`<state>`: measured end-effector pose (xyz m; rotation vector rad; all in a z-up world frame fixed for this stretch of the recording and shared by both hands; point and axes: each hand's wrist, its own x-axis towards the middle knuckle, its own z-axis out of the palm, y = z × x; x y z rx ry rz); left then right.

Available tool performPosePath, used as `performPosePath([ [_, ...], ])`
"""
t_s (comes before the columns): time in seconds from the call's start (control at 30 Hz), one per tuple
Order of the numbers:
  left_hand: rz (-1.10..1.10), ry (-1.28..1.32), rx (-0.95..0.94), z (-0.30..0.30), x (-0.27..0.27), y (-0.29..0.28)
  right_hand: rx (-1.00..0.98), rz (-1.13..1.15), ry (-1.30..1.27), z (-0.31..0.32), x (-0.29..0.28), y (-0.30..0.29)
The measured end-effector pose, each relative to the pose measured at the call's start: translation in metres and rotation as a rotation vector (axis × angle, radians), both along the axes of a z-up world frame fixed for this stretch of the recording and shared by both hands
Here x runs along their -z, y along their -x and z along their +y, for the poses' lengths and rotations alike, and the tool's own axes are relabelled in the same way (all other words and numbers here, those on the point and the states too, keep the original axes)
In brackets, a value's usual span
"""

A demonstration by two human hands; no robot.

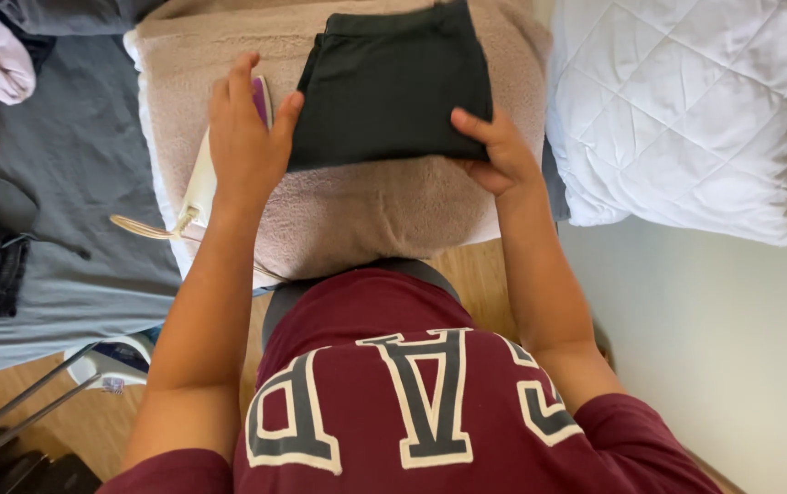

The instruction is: The person irons a black shirt laid out on a towel on a bed. They use a purple and white iron to smooth the fabric, frequently adjusting and folding the shirt to reach different sections. The person finishes by folding the shirt into a neat stack.

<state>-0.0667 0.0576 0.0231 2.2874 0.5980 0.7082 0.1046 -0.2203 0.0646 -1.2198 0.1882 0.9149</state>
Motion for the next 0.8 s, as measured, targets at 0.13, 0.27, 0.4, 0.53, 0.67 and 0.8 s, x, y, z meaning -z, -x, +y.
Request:
performPosePath([
  [0.13, 0.397, 0.697, 0.046, 0.009, -0.022, -0.025, 0.018, -0.051, -0.246, 0.033, -0.062, -0.019],
  [0.27, 0.690, 1.531, 0.074, -0.017, -0.023, -0.030, -0.031, -0.150, -0.315, 0.060, -0.109, -0.028],
  [0.4, 0.363, 2.164, 0.449, -0.027, 0.029, -0.024, 0.022, -0.141, -0.362, 0.064, -0.120, -0.043],
  [0.53, -0.243, 2.204, 0.465, 0.024, -0.013, -0.079, -0.064, -0.112, -0.343, 0.069, -0.097, -0.085],
  [0.67, -0.043, 1.946, 0.095, 0.103, -0.019, -0.149, -0.297, -0.324, -0.040, 0.093, -0.046, -0.155],
  [0.8, -0.063, 1.718, 0.246, 0.163, 0.009, -0.232, -0.266, -0.279, -0.053, 0.129, -0.002, -0.231],
])
